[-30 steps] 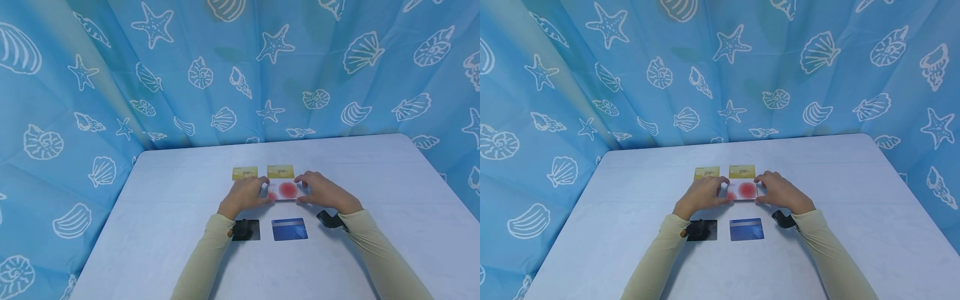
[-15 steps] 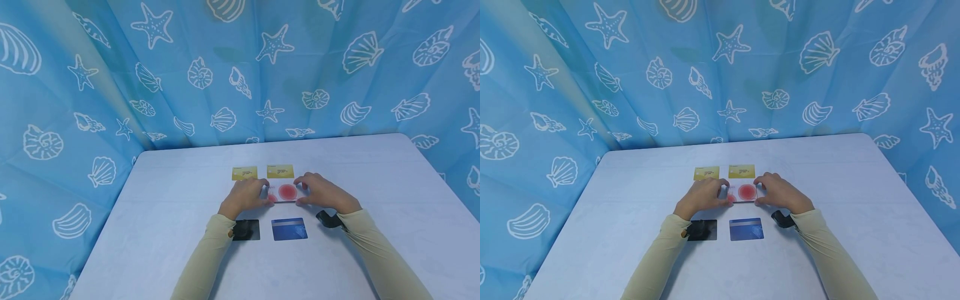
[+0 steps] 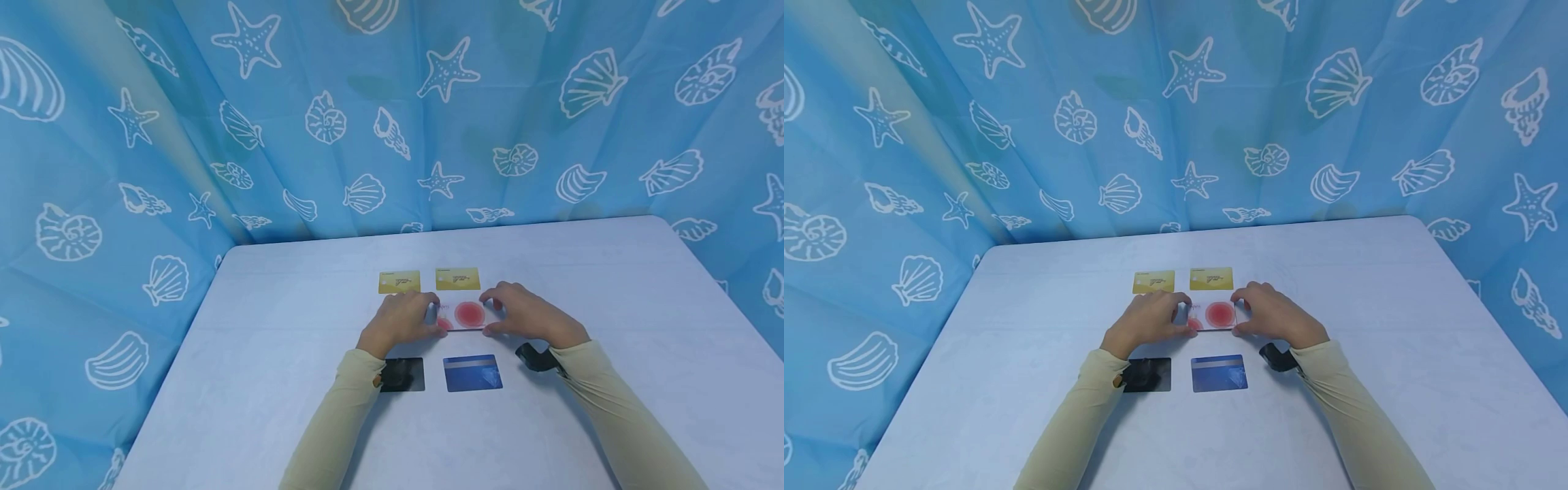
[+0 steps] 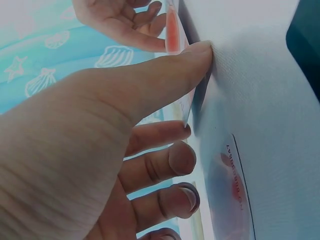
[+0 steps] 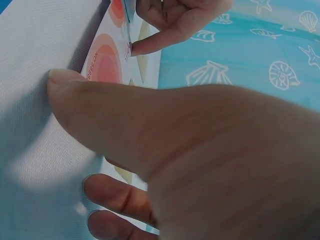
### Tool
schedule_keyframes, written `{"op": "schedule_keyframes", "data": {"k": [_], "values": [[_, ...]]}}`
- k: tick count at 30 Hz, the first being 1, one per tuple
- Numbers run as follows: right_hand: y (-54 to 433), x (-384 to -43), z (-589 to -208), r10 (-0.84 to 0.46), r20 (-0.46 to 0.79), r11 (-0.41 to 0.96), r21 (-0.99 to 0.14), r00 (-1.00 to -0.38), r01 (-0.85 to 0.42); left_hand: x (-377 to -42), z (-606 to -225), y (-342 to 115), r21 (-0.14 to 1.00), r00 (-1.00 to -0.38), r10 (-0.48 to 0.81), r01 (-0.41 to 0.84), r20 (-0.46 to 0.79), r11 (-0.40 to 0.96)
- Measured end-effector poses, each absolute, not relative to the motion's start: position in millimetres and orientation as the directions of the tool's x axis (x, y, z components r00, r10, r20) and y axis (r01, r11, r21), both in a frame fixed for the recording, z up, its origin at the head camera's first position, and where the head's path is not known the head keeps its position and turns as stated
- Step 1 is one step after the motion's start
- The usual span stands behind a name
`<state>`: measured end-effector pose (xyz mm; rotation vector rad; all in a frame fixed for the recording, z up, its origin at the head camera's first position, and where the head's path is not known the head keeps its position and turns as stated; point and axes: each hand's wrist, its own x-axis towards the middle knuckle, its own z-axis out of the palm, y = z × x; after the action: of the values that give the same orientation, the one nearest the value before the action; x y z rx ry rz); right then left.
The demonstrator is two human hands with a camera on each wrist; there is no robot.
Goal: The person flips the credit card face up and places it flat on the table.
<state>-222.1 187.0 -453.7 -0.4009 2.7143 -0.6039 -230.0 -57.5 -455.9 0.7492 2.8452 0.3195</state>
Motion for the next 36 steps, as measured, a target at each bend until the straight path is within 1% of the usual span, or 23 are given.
{"op": "schedule_keyframes", "data": {"k": [13,36], "values": [[185.7,-219.5,-453.0,-0.335,-0.243,0.873,-0.445,-0.910,-0.202,-229.7,-456.4,-57.0,0.266,-0.857,0.500,0.456,-0.129,0.849],[185.5,-218.0,-452.5,-0.307,-0.257,0.876,-0.452,-0.916,-0.167,-227.1,-454.4,-57.4,0.289,-0.862,0.487,0.436,-0.138,0.852]]}}
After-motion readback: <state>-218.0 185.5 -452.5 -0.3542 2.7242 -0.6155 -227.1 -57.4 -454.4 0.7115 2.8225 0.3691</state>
